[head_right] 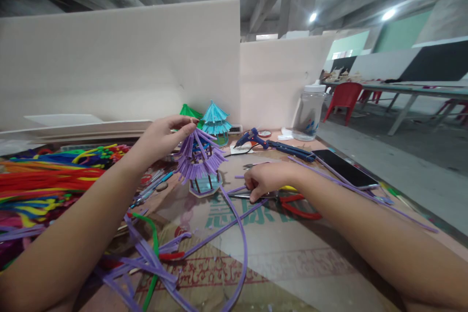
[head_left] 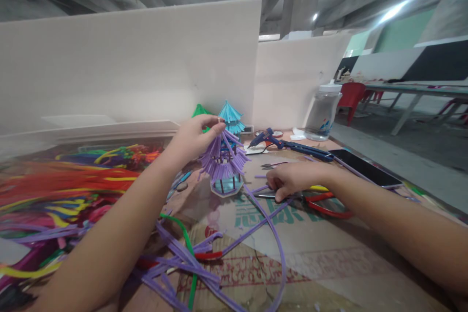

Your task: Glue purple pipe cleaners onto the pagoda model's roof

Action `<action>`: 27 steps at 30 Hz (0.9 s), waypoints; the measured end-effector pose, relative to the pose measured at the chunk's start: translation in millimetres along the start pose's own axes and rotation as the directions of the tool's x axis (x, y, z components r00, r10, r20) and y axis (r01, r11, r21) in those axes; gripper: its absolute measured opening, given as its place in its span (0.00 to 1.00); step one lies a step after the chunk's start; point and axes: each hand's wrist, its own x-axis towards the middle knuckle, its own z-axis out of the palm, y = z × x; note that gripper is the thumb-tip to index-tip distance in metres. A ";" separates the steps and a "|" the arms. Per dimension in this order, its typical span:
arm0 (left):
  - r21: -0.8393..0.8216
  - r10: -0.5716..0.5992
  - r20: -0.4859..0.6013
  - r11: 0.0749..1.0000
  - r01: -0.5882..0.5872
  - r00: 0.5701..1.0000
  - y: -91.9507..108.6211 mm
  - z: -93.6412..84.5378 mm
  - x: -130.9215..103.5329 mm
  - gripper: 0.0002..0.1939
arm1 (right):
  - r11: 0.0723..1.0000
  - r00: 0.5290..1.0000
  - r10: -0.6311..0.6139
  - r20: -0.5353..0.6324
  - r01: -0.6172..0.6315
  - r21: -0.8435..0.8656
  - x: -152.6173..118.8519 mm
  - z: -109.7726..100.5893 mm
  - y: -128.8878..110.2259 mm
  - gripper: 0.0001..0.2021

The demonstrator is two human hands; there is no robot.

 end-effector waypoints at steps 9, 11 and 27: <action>-0.097 0.025 -0.038 0.995 -0.029 0.999 12.2 -2.4 -5.9 0.16 | 0.945 0.723 -0.010 -0.691 0.232 0.230 -6.5 -4.5 -31.5 0.16; -0.101 0.054 -0.054 0.993 -0.060 0.997 18.8 -2.3 -8.7 0.15 | 0.913 0.637 -0.003 -0.771 0.317 0.259 -5.8 -0.3 -40.4 0.17; -0.138 0.096 -0.098 0.984 -0.109 0.991 37.9 3.7 -18.3 0.14 | 0.862 0.501 0.032 -0.865 0.425 0.278 -2.5 18.9 -55.9 0.08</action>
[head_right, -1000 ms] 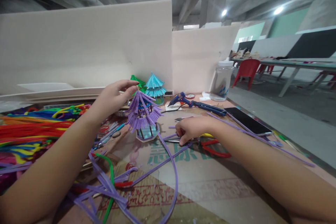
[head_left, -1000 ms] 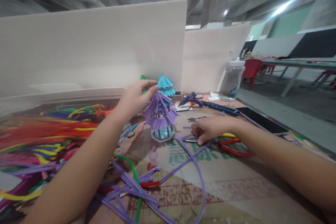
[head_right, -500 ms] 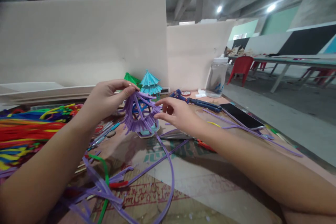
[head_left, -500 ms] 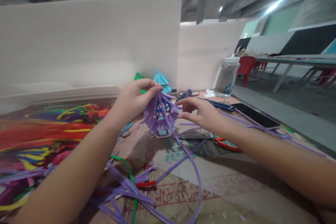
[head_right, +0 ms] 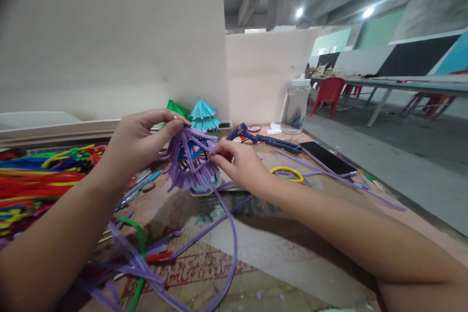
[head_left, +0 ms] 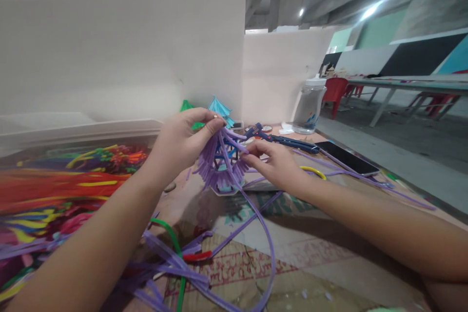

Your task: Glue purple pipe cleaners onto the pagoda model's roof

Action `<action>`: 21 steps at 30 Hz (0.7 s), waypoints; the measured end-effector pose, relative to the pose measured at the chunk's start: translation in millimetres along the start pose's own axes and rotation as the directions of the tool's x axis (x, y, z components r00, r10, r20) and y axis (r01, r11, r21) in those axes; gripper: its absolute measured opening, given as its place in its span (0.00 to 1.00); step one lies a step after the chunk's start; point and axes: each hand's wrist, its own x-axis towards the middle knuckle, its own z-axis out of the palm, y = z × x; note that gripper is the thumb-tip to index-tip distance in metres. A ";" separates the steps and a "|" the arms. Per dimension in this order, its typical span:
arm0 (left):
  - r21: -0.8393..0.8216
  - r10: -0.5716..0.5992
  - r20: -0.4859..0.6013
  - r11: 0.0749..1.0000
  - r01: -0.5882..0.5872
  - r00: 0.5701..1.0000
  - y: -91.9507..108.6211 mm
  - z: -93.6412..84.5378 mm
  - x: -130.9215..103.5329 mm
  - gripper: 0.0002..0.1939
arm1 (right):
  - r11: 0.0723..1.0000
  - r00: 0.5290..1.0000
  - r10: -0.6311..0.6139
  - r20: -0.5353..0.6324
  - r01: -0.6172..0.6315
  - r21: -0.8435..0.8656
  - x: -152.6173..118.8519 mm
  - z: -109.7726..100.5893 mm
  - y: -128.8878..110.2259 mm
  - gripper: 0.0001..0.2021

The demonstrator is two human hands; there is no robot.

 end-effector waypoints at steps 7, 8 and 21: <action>0.036 -0.039 -0.038 0.999 0.040 0.999 -5.4 -3.7 3.5 0.15 | 0.997 0.996 0.029 -0.081 -0.023 0.073 6.6 -10.9 1.2 0.12; 0.034 -0.039 -0.040 0.999 0.040 0.998 -5.9 -4.0 3.6 0.15 | 0.993 0.995 0.012 -0.097 0.000 0.119 6.8 -12.4 0.0 0.12; 0.062 -0.030 -0.034 0.998 0.032 0.999 -7.1 -3.9 3.8 0.15 | 0.883 0.987 0.107 0.118 -0.148 0.445 5.1 -13.2 -8.1 0.17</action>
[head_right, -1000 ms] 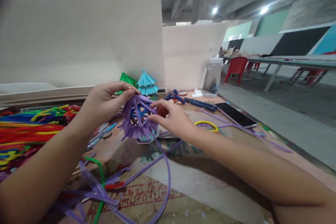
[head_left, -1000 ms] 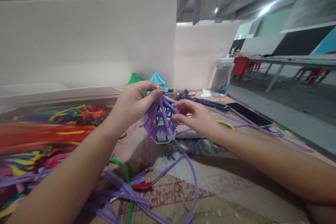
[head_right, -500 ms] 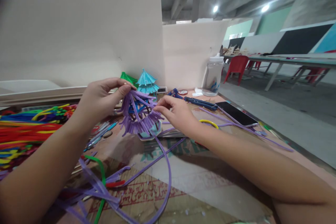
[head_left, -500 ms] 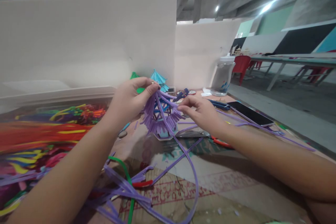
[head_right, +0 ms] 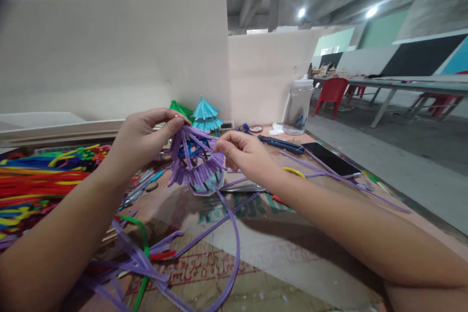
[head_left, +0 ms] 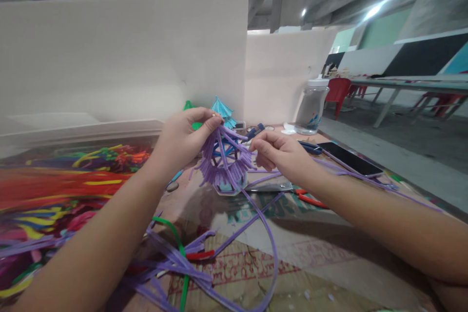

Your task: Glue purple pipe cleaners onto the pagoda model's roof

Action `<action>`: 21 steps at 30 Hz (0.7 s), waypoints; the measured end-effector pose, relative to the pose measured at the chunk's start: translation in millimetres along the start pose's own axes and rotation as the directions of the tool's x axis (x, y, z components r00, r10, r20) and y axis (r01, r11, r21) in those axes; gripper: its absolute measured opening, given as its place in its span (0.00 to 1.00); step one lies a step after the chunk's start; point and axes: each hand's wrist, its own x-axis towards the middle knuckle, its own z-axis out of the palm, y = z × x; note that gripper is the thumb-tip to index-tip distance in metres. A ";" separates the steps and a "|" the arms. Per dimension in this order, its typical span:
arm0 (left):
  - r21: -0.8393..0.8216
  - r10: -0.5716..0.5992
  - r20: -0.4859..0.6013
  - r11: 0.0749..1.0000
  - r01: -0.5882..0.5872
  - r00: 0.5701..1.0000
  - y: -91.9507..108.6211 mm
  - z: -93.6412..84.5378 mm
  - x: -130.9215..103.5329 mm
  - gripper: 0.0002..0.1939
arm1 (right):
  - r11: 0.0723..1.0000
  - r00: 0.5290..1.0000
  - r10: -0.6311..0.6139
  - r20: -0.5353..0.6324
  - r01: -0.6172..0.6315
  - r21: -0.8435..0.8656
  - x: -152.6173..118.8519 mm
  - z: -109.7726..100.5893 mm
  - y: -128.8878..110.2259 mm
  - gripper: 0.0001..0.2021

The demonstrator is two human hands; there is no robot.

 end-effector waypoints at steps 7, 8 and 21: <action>-0.010 -0.008 0.000 1.000 0.008 1.000 0.5 1.3 -0.1 0.14 | 0.963 0.994 -0.103 -0.039 0.090 -0.254 -2.2 -0.4 -6.6 0.13; -0.014 -0.009 0.006 1.000 0.009 1.000 0.7 1.8 -0.3 0.14 | 0.949 0.991 -0.123 -0.045 0.104 -0.299 -3.5 0.0 -7.8 0.13; -0.001 0.104 0.040 0.995 -0.104 0.994 7.3 7.8 -5.8 0.11 | 0.760 0.924 -0.373 0.086 0.358 -0.542 -13.5 4.6 -13.4 0.10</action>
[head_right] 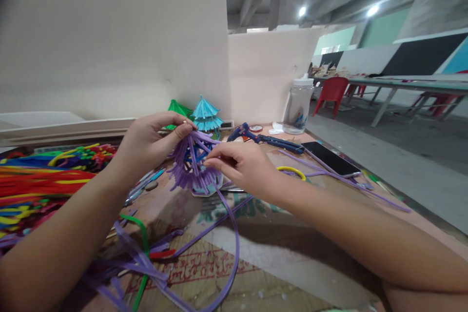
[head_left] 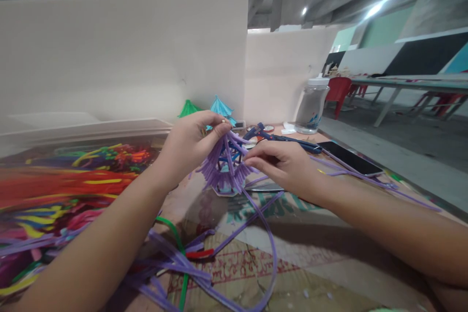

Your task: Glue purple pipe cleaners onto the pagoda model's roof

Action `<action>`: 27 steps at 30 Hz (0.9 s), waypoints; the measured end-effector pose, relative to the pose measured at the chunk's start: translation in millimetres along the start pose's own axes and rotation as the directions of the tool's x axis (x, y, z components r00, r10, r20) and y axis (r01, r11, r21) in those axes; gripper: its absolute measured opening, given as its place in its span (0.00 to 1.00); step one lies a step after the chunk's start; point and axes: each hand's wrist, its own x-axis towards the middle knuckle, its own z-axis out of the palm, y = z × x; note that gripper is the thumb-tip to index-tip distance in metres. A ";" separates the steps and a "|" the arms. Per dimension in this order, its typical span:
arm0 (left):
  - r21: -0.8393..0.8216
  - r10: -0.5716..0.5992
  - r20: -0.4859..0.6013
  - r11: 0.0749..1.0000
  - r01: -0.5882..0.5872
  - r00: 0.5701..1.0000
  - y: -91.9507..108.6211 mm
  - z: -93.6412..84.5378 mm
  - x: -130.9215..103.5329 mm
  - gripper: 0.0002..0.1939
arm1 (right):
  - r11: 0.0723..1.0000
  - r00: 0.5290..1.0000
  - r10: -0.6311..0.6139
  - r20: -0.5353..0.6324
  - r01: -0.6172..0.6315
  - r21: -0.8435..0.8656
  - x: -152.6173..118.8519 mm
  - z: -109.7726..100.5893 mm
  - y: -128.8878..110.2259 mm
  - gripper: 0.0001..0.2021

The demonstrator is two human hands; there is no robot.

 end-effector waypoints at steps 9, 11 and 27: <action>0.083 0.186 0.013 0.979 -0.186 0.983 6.8 2.6 -2.5 0.11 | 0.987 0.997 -0.052 0.061 0.061 -0.152 -5.8 8.0 12.1 0.14; 0.099 0.202 0.024 0.974 -0.204 0.979 8.8 2.6 -3.1 0.11 | 0.971 0.993 -0.097 0.070 0.110 -0.213 -6.6 9.3 13.9 0.14; 0.112 0.213 0.034 0.970 -0.216 0.976 12.8 3.9 -5.7 0.11 | 0.855 0.970 -0.115 0.215 0.207 -0.476 -7.4 4.7 10.4 0.11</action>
